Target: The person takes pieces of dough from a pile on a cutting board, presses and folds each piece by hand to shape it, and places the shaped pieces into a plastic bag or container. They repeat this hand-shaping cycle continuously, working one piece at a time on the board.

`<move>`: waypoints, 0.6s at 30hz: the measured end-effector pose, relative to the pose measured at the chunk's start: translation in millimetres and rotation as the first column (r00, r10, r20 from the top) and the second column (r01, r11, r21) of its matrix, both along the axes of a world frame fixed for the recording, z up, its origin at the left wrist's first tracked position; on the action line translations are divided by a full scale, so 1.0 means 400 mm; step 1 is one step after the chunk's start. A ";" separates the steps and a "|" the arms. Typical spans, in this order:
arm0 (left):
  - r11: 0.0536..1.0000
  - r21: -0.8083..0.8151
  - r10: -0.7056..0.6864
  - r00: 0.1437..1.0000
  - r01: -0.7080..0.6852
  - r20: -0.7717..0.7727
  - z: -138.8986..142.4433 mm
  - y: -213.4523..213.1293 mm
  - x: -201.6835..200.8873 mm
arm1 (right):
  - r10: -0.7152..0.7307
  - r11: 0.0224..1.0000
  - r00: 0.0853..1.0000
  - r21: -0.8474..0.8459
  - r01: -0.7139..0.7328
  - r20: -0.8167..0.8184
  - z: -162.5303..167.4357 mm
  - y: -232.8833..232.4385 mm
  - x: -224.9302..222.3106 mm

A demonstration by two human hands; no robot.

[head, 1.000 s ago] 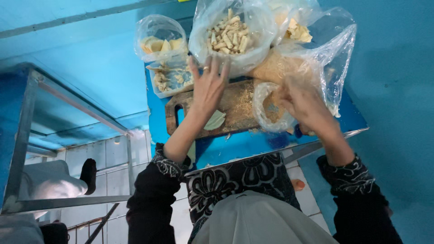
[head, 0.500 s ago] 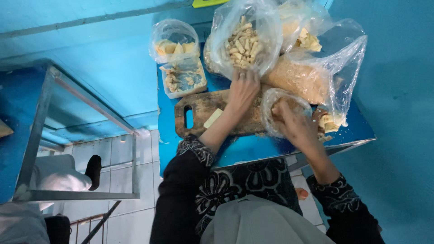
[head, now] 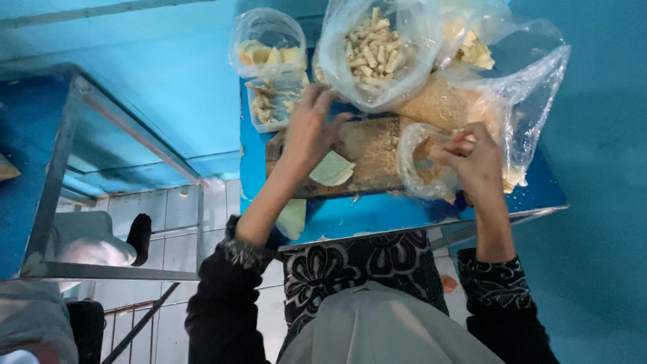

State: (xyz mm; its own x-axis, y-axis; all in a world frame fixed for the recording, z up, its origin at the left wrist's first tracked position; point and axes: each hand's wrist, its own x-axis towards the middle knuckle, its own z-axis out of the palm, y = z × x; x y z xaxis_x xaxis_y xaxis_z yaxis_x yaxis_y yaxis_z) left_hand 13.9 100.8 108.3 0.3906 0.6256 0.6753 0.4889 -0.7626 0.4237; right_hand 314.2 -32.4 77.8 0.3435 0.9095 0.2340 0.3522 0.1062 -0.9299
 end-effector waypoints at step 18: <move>0.845 0.022 0.509 0.791 -0.534 -0.340 -0.168 -0.237 -0.039 | 0.069 0.950 0.653 0.151 -0.274 0.754 -0.007 0.032 -0.420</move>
State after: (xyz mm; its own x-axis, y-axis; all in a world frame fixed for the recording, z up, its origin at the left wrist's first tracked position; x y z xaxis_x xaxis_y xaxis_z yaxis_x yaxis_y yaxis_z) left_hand -1.9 6.0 41.0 0.1765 0.8382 0.5161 0.9204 -0.3264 0.2153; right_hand 146.3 -19.5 74.9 -0.1900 0.8161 0.5458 0.8573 0.4088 -0.3128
